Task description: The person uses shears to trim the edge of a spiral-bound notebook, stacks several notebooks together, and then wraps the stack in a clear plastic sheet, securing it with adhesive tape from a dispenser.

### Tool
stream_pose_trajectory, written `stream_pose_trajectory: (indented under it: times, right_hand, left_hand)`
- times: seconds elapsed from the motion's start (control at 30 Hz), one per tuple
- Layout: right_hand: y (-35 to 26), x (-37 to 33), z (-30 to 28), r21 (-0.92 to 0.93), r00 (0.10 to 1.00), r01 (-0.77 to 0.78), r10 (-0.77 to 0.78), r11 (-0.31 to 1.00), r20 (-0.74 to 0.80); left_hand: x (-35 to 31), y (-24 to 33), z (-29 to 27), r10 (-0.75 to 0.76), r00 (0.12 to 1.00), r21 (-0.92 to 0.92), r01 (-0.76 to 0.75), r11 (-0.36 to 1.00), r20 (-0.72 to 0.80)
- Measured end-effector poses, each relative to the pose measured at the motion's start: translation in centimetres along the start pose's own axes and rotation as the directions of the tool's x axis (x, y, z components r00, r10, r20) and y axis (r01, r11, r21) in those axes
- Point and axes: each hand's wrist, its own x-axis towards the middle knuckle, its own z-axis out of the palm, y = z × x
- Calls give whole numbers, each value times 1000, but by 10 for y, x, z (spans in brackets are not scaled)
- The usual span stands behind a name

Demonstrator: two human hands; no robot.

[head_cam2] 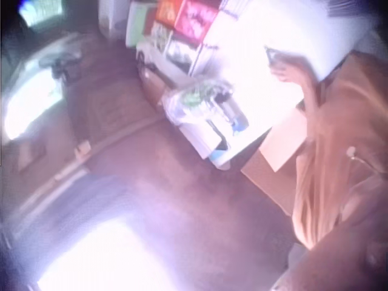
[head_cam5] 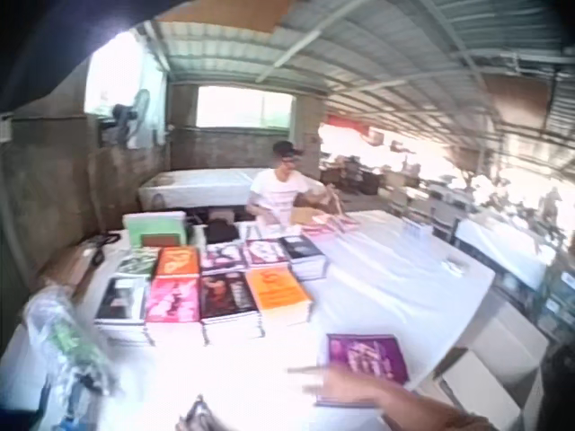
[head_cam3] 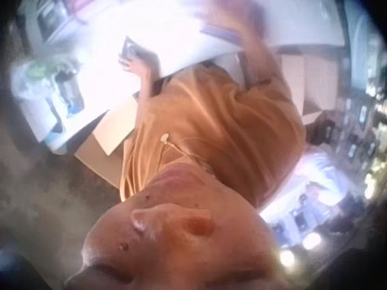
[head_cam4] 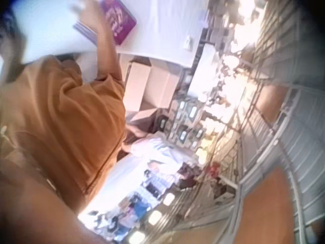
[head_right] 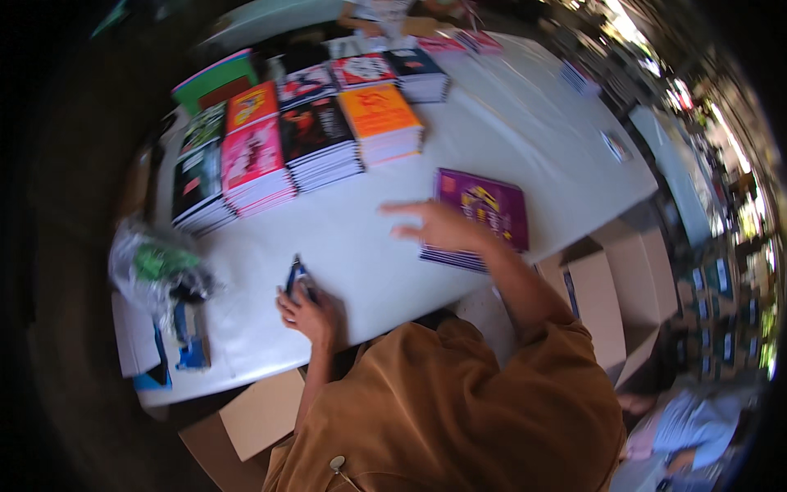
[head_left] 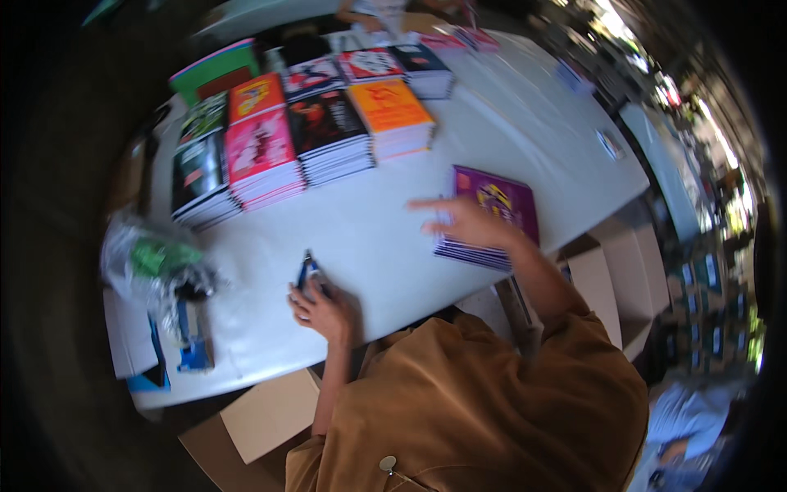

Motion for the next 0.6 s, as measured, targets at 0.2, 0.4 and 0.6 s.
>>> stream_pose_trajectory:
  times: [0.2, 0.4, 0.6]
  right_hand:
    - [125, -66, -118, 286, 863, -267, 360, 920, -355]
    - [260, -77, -128, 470, 791, -585, 594, 661, 148]
    - [269, -102, -118, 674, 796, -587, 468, 448, 383]
  left_hand:
    - [-28, 86, -16, 369, 564, -656, 476, 586, 739]
    - [-63, 167, 42, 453, 375, -466, 879, 104, 809]
    - [-61, 236, 73, 404, 595, -597, 790, -137, 695]
